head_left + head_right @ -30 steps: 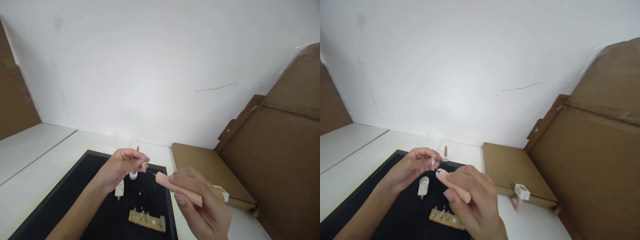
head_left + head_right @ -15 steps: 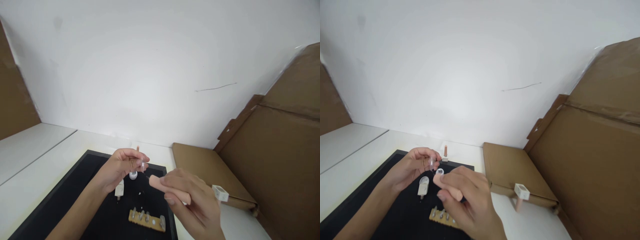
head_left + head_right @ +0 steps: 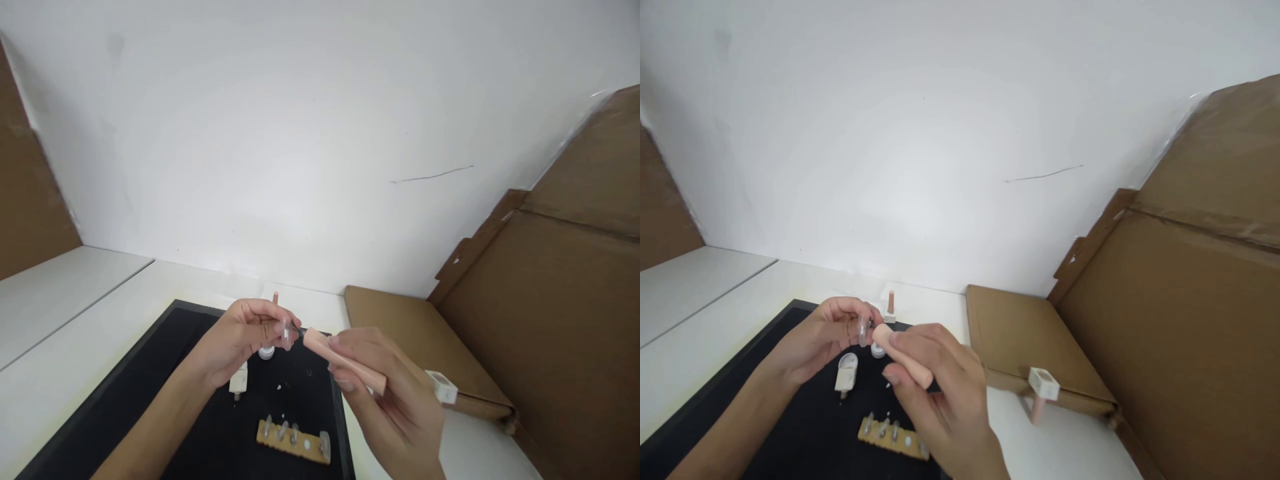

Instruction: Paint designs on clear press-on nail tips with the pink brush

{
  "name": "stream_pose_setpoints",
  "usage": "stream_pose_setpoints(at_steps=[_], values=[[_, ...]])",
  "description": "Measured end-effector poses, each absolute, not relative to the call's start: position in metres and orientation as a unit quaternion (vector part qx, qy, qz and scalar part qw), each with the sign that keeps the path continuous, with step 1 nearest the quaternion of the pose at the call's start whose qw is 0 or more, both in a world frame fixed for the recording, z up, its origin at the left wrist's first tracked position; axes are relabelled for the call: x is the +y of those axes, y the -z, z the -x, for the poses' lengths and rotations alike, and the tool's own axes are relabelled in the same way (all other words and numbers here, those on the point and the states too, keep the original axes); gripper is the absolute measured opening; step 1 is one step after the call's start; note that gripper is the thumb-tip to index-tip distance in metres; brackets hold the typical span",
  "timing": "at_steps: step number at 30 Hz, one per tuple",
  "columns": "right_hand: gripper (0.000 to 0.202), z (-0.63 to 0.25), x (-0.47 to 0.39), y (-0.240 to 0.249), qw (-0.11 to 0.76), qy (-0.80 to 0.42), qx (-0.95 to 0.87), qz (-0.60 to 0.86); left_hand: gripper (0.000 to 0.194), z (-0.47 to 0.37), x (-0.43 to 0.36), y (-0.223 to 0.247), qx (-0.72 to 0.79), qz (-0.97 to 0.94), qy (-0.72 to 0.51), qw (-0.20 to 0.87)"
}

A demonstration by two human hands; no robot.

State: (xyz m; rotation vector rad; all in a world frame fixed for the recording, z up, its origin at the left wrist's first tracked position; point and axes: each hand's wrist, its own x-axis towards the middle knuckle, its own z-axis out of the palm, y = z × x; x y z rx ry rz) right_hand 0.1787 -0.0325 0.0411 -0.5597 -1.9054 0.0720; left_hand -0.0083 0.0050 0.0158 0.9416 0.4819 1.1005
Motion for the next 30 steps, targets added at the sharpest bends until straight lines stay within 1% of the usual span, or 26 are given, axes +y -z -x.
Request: stream_pose_setpoints(at_steps=[5, 10, 13, 16, 20, 25, 30], values=[[0.013, -0.178, -0.033, -0.05, 0.518, -0.055, -0.827, 0.212, 0.015, 0.008, 0.007, -0.02, 0.237, -0.415, -0.509, 0.716], [0.012, -0.177, -0.033, -0.052, 0.517, -0.086, -0.83, 0.188, 0.016, 0.01, 0.01, -0.019, 0.237, -0.41, -0.508, 0.719], [0.012, -0.177, -0.032, -0.048, 0.539, -0.054, -0.817, 0.198, 0.016, 0.012, 0.01, -0.016, 0.236, -0.418, -0.507, 0.716], [0.017, -0.178, -0.032, -0.043, 0.557, -0.017, -0.801, 0.219, 0.017, 0.012, 0.01, -0.016, 0.241, -0.419, -0.507, 0.714], [0.026, -0.181, -0.033, -0.043, 0.53, 0.008, -0.815, 0.233, 0.019, 0.009, 0.008, -0.018, 0.244, -0.412, -0.51, 0.714], [0.019, -0.182, -0.035, -0.051, 0.49, 0.004, -0.841, 0.229, 0.019, 0.006, 0.007, -0.021, 0.254, -0.414, -0.51, 0.71], [0.011, -0.18, -0.034, -0.051, 0.496, -0.029, -0.843, 0.206, 0.019, 0.007, 0.008, -0.02, 0.261, -0.421, -0.509, 0.704]])
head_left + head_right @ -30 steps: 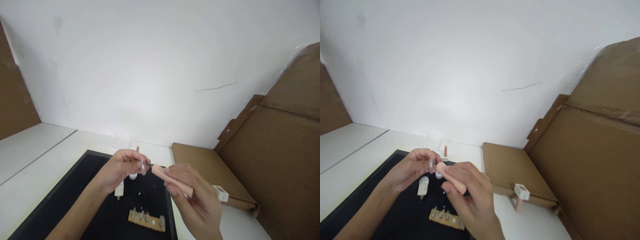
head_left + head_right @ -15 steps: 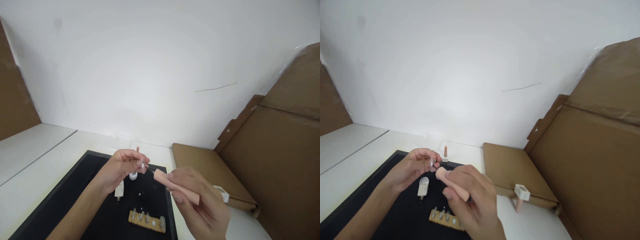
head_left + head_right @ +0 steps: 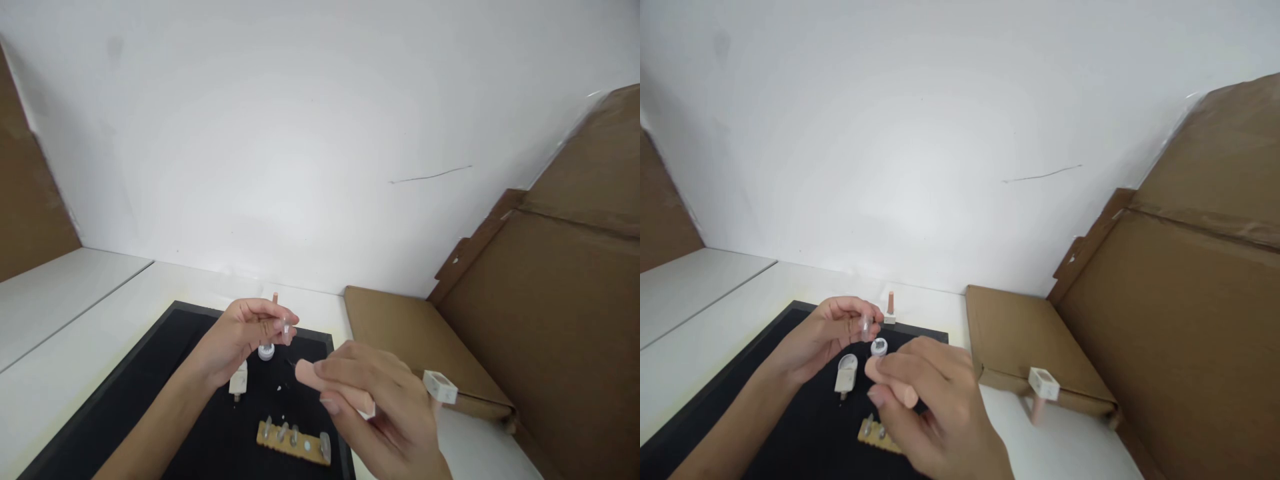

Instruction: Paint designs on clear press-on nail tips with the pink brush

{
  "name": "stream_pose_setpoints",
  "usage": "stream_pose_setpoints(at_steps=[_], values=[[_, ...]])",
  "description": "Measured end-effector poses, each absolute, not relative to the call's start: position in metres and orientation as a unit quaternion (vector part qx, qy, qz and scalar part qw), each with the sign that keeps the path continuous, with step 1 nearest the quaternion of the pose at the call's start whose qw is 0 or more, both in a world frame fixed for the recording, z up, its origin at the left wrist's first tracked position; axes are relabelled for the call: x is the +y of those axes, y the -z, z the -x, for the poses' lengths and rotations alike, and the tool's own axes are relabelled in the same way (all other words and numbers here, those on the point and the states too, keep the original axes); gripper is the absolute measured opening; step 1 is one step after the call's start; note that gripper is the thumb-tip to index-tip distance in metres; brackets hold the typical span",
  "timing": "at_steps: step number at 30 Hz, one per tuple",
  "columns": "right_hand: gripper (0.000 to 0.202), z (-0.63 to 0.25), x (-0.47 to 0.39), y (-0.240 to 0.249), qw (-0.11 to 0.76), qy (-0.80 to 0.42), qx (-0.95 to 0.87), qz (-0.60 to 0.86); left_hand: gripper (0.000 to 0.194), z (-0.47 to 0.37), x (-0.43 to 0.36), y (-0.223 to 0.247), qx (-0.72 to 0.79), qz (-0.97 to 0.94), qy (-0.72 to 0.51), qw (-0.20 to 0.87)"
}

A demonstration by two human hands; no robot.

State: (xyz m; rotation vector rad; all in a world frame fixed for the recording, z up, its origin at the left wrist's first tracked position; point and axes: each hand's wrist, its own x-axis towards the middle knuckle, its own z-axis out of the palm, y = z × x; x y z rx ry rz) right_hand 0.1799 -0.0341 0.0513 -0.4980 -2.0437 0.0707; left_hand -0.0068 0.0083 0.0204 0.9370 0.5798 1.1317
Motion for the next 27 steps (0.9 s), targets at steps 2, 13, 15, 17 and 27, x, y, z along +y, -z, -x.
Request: stream_pose_setpoints(at_steps=[2, 13, 15, 17, 27], values=[[0.012, -0.1789, -0.0339, -0.0509, 0.505, -0.03, -0.837, 0.208, 0.019, 0.0079, 0.0093, -0.0197, 0.262, -0.424, -0.509, 0.702], [0.024, -0.1816, -0.0366, -0.0512, 0.486, 0.047, -0.839, 0.242, 0.016, 0.0066, 0.005, -0.0192, 0.273, -0.438, -0.515, 0.685], [0.019, -0.1814, -0.036, -0.0537, 0.481, 0.044, -0.844, 0.232, 0.017, 0.0055, 0.005, -0.0216, 0.278, -0.439, -0.517, 0.68], [0.015, -0.1809, -0.0352, -0.0559, 0.48, 0.029, -0.848, 0.222, 0.017, 0.0052, 0.0055, -0.0241, 0.284, -0.444, -0.522, 0.67], [0.023, -0.1795, -0.0351, -0.054, 0.505, 0.012, -0.836, 0.216, 0.014, 0.0103, 0.0067, -0.0219, 0.29, -0.456, -0.52, 0.661]])
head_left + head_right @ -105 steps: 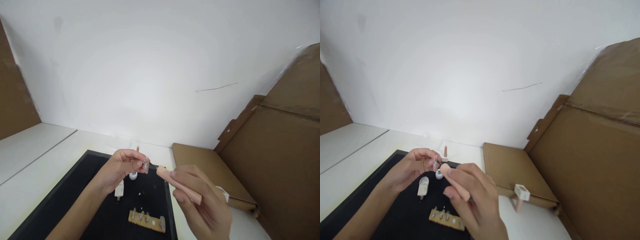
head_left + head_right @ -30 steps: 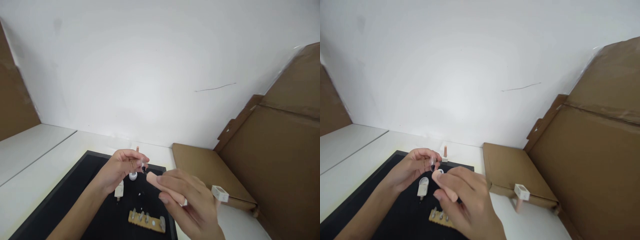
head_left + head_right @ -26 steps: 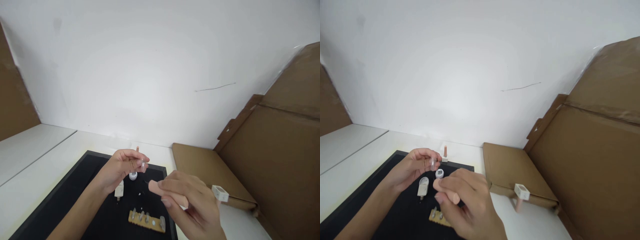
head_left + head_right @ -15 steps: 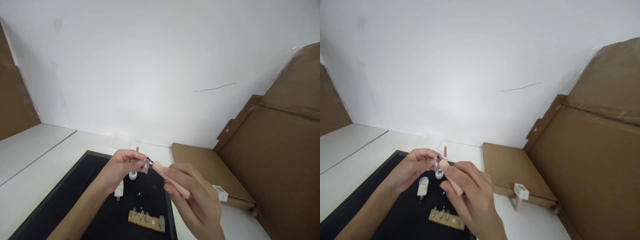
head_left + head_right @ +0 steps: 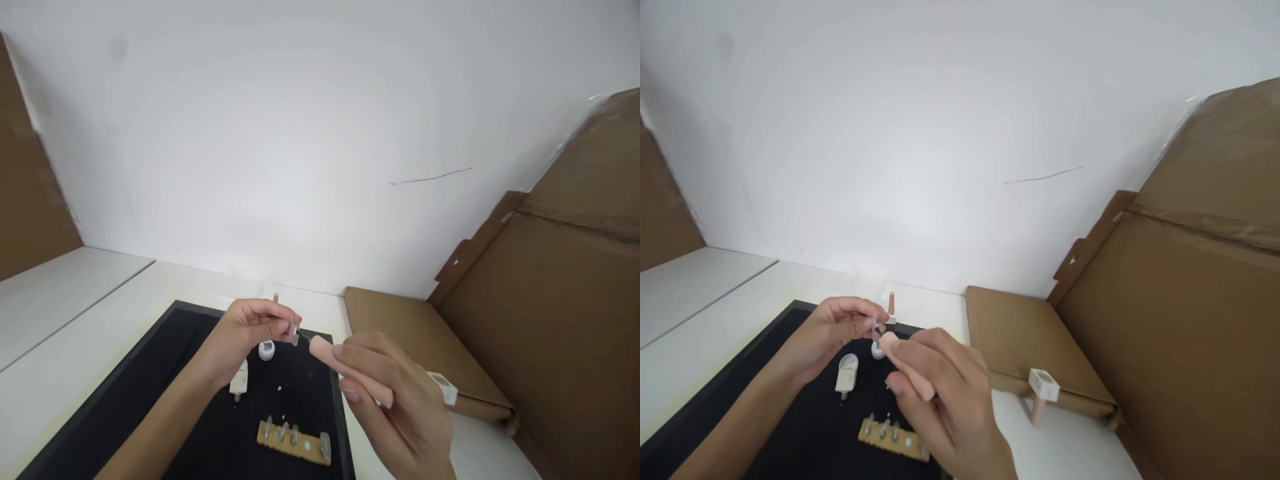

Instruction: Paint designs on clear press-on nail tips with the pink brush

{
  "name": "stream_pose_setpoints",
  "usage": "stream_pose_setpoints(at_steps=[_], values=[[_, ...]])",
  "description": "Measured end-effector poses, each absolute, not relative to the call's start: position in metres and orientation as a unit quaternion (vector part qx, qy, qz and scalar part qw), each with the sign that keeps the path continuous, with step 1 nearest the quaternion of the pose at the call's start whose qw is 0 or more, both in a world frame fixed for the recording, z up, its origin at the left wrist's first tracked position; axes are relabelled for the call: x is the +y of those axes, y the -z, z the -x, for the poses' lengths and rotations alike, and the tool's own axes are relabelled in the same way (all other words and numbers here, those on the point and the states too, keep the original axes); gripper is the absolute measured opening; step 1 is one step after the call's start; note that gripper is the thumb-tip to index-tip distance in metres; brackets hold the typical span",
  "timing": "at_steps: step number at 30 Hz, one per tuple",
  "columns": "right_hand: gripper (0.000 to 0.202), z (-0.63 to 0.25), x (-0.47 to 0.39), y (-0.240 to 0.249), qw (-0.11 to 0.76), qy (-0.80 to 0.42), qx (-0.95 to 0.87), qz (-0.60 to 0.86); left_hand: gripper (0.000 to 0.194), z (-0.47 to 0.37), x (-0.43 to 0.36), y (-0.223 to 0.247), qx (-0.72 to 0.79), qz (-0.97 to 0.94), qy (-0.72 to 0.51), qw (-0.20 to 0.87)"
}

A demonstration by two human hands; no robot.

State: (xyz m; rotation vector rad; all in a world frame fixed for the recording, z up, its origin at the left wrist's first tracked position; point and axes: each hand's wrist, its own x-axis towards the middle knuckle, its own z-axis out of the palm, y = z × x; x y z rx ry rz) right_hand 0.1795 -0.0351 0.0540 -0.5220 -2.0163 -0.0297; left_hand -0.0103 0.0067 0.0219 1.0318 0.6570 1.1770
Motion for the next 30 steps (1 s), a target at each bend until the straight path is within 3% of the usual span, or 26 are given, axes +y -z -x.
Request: stream_pose_setpoints(at_steps=[13, 23, 30], values=[[0.014, -0.1798, -0.035, -0.0567, 0.471, 0.022, -0.851, 0.232, 0.015, 0.0058, 0.0063, -0.0238, 0.291, -0.467, -0.533, 0.642], [0.024, -0.183, -0.0352, -0.0523, 0.477, 0.066, -0.839, 0.252, 0.017, 0.0057, 0.0067, -0.0202, 0.306, -0.46, -0.53, 0.643], [0.015, -0.183, -0.034, -0.0524, 0.463, 0.057, -0.853, 0.234, 0.015, 0.0022, 0.0069, -0.021, 0.296, -0.467, -0.532, 0.641]])
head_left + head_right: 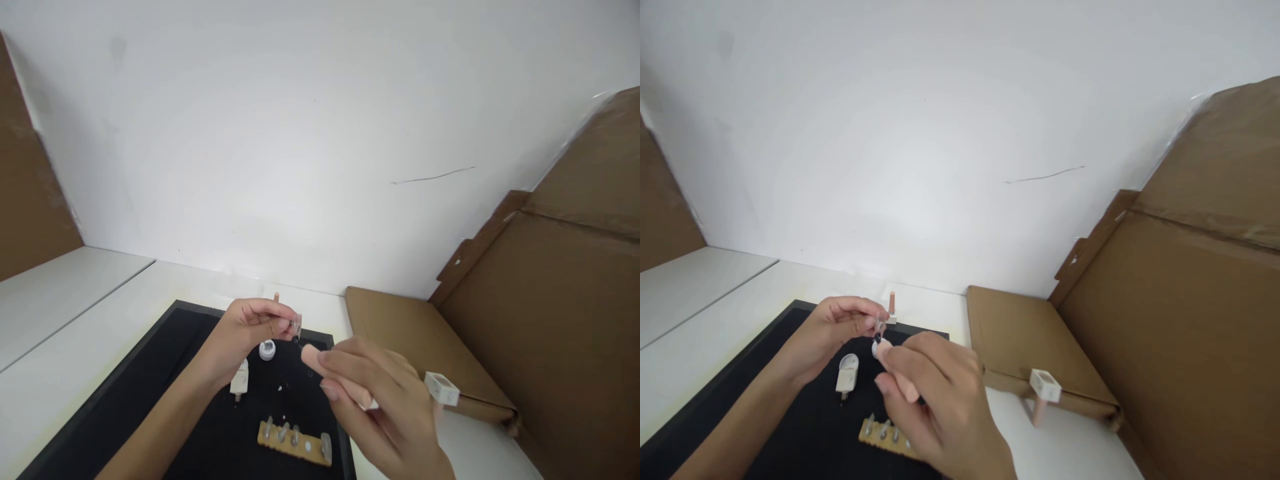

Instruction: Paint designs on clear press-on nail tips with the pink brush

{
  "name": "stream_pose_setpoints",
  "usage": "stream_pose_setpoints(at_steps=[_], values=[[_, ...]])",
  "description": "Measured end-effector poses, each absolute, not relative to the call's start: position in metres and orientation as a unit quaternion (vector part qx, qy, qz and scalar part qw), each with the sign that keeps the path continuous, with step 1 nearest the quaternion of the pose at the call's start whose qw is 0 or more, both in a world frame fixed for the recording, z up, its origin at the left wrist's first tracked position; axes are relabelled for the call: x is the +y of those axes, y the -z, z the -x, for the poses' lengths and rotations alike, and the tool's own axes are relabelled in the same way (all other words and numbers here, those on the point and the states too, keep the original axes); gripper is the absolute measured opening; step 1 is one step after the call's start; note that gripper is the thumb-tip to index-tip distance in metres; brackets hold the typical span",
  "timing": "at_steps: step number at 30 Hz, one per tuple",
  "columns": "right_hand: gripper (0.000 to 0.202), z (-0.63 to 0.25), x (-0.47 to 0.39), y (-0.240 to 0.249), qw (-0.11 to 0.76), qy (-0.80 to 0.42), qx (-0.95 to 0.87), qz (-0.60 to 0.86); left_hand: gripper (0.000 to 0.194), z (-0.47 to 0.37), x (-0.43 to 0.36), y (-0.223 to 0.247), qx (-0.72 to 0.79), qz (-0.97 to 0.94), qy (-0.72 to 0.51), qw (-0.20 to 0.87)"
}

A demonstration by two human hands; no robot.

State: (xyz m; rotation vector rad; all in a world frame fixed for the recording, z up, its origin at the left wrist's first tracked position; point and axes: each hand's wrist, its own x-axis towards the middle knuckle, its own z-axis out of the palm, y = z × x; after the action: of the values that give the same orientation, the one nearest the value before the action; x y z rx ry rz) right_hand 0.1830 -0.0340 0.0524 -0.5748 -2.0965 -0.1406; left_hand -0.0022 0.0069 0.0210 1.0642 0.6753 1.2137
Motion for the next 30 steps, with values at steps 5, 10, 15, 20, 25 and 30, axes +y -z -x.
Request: stream_pose_setpoints(at_steps=[5, 10, 15, 20, 25, 30], values=[[0.013, -0.1834, -0.0339, -0.0517, 0.477, 0.038, -0.849, 0.226, 0.016, 0.0057, 0.0078, -0.02, 0.283, -0.463, -0.535, 0.648], [0.024, -0.1837, -0.033, -0.0462, 0.507, 0.046, -0.825, 0.248, 0.013, 0.0084, 0.0054, -0.0178, 0.282, -0.462, -0.531, 0.652], [0.023, -0.1842, -0.0319, -0.0462, 0.485, 0.053, -0.837, 0.247, 0.017, 0.0061, 0.0027, -0.0219, 0.285, -0.454, -0.527, 0.66], [0.014, -0.1823, -0.0325, -0.0525, 0.478, 0.031, -0.85, 0.22, 0.02, 0.0045, 0.0044, -0.0267, 0.288, -0.447, -0.52, 0.669], [0.009, -0.1821, -0.0334, -0.0535, 0.475, 0.015, -0.855, 0.207, 0.02, 0.005, 0.0065, -0.0263, 0.28, -0.445, -0.523, 0.671], [0.02, -0.1848, -0.0348, -0.0486, 0.491, 0.037, -0.839, 0.232, 0.02, 0.0076, 0.0044, -0.0237, 0.27, -0.449, -0.523, 0.672]])
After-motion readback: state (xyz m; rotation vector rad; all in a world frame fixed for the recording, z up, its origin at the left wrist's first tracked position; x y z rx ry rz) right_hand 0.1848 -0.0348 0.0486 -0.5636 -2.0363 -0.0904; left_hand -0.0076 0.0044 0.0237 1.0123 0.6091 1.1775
